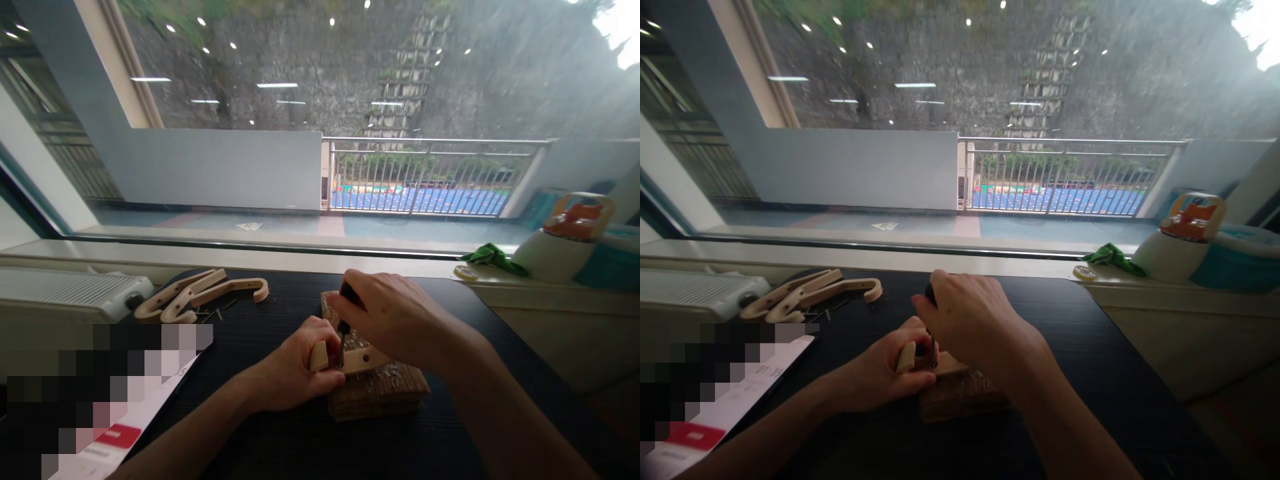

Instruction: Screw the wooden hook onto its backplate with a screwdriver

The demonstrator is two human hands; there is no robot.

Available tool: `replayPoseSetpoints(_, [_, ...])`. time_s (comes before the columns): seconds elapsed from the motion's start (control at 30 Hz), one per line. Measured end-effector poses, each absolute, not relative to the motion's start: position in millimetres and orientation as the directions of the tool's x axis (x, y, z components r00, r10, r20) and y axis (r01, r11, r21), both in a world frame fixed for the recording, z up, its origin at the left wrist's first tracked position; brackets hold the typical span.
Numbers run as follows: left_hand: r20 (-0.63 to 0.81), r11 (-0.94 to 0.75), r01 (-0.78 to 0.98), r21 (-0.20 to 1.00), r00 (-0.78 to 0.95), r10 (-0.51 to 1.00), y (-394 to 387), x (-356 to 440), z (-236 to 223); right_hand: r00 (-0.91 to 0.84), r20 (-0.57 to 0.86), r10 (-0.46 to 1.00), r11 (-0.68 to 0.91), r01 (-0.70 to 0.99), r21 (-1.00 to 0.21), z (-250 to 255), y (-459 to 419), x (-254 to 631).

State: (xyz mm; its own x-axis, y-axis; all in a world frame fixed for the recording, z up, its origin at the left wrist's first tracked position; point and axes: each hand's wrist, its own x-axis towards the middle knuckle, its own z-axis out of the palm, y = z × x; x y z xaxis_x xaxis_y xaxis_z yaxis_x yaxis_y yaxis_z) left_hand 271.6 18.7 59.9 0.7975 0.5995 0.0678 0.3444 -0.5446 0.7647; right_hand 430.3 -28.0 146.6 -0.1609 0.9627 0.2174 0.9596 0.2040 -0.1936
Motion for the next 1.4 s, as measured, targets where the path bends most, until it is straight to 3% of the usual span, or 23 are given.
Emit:
replayPoseSetpoints(0.23, [0.073, -0.509, 0.324, 0.798, 0.785, 0.615, 19, 271, 56, -0.323, 0.188, 0.927, 0.369, 0.872, -0.322, 151, -45, 439])
replayPoseSetpoints(0.5, [0.074, -0.51, 0.321, 0.798, 0.787, 0.612, 20, 272, 56, -0.27, 0.126, 0.955, 0.297, 0.895, -0.332, 152, -44, 445])
replayPoseSetpoints(0.87, [0.093, -0.526, 0.317, 0.789, 0.785, 0.613, 19, 271, 54, -0.355, 0.185, 0.916, 0.399, 0.849, -0.346, 150, -47, 441])
replayPoseSetpoints(1.13, [0.068, -0.499, 0.336, 0.798, 0.774, 0.63, 19, 270, 52, -0.269, 0.123, 0.955, 0.295, 0.886, -0.357, 152, -43, 442])
replayPoseSetpoints(1.4, [0.073, -0.499, 0.328, 0.802, 0.775, 0.627, 19, 271, 55, -0.392, 0.101, 0.914, 0.398, 0.824, -0.404, 156, -51, 448])
